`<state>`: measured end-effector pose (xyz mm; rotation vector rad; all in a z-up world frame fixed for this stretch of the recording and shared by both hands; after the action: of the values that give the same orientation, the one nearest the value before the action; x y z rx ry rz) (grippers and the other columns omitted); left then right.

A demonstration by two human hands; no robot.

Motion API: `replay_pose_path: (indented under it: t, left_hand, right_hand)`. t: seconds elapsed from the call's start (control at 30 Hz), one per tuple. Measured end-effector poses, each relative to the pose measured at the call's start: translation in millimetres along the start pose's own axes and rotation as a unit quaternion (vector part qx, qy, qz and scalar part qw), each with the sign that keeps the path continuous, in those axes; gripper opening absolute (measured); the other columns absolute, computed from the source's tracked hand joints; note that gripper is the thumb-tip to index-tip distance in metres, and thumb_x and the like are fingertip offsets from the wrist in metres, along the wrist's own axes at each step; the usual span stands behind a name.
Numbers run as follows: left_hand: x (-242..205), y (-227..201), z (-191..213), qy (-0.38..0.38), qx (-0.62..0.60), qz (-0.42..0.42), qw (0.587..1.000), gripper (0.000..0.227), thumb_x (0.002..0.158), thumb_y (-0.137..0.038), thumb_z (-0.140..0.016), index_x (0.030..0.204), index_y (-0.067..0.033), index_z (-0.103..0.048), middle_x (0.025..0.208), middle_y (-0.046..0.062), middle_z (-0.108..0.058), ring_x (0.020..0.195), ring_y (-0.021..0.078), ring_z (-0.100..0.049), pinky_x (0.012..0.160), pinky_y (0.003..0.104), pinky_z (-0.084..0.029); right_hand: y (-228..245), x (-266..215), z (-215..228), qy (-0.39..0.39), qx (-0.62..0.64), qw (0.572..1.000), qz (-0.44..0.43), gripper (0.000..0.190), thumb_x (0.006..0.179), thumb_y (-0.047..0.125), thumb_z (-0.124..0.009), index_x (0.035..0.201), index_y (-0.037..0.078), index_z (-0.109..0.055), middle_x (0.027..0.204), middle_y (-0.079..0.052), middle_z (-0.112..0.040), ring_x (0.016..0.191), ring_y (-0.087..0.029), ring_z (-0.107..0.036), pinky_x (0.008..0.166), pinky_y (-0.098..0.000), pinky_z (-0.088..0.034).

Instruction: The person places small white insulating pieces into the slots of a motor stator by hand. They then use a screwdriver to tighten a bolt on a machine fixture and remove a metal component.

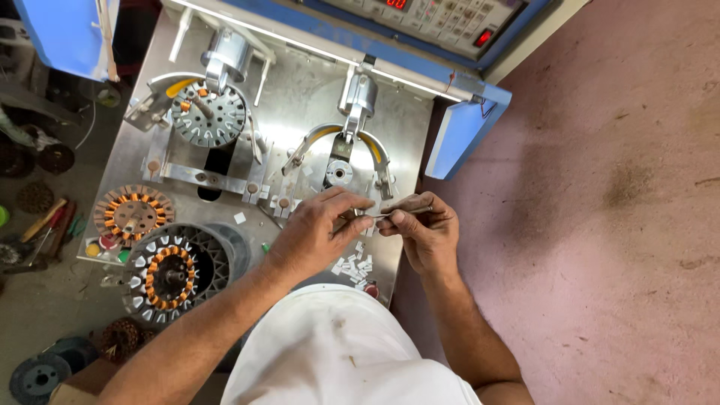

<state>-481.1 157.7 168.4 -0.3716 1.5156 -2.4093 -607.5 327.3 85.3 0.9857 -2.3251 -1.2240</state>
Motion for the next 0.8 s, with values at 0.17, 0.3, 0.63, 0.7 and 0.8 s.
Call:
replay_pose_path:
  t: [0.17,0.3,0.63,0.7,0.8]
  left_hand:
    - [61,28,-2,0.104,-0.137,0.162,0.972,0.019,0.094,-0.02,-0.072,0.104,-0.0049,-0.078,0.079,0.005,-0.078,0.07,0.0115,-0.074,0.063,0.027,-0.063]
    - [101,51,-6,0.147,-0.087,0.194,0.966,0.019,0.093,-0.018,-0.069,0.106,-0.0053,-0.076,0.079,0.004,-0.078,0.067,0.0115,-0.076,0.061,0.027,-0.063]
    - [213,154,-2,0.086,0.327,-0.084,0.937,0.015,0.105,-0.012,-0.058,0.114,-0.005,-0.067,0.084,0.014,-0.073,0.077,0.0298,-0.074,0.067,0.043,-0.059]
    - [215,182,4,0.045,0.352,-0.056,0.933,0.013,0.105,-0.014,-0.059,0.11,-0.0051,-0.067,0.086,0.017,-0.072,0.081,0.0348,-0.072,0.071,0.047,-0.059]
    - [211,202,17,-0.114,0.246,-0.11,0.956,0.015,0.096,-0.019,-0.07,0.098,-0.005,-0.073,0.091,0.021,-0.072,0.087,0.0419,-0.068,0.078,0.052,-0.057]
  right_hand:
    - [14,36,-4,0.069,-0.213,0.973,0.053,0.013,0.093,-0.005,-0.079,0.094,0.002,-0.068,0.099,-0.015,-0.076,0.088,-0.024,-0.078,0.079,-0.0368,-0.068]
    - [14,66,-10,0.044,-0.508,0.858,0.071,0.014,0.088,0.005,-0.083,0.098,0.003,-0.074,0.091,-0.008,-0.079,0.081,-0.015,-0.078,0.072,-0.0293,-0.064]
    - [-12,167,7,-0.019,-0.583,0.801,0.136,0.021,0.095,-0.001,-0.064,0.114,0.002,-0.073,0.104,-0.013,-0.077,0.091,-0.023,-0.075,0.082,-0.0329,-0.06]
    - [-17,183,8,-0.011,-0.568,0.804,0.179,0.02,0.098,0.0,-0.063,0.115,0.001,-0.073,0.102,-0.013,-0.076,0.092,-0.023,-0.075,0.083,-0.0329,-0.06]
    - [-25,204,10,-0.036,-0.556,0.809,0.186,0.015,0.097,0.003,-0.066,0.109,0.0,-0.075,0.094,-0.014,-0.076,0.081,-0.022,-0.074,0.075,-0.0332,-0.058]
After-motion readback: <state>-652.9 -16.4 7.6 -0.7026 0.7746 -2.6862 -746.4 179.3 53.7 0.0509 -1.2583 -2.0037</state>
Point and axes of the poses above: each hand's wrist, its own x-axis towards the middle knuckle, its own z-axis out of the back of the hand, y = z × x, the point moved 3 cm from there along x, towards the middle knuckle
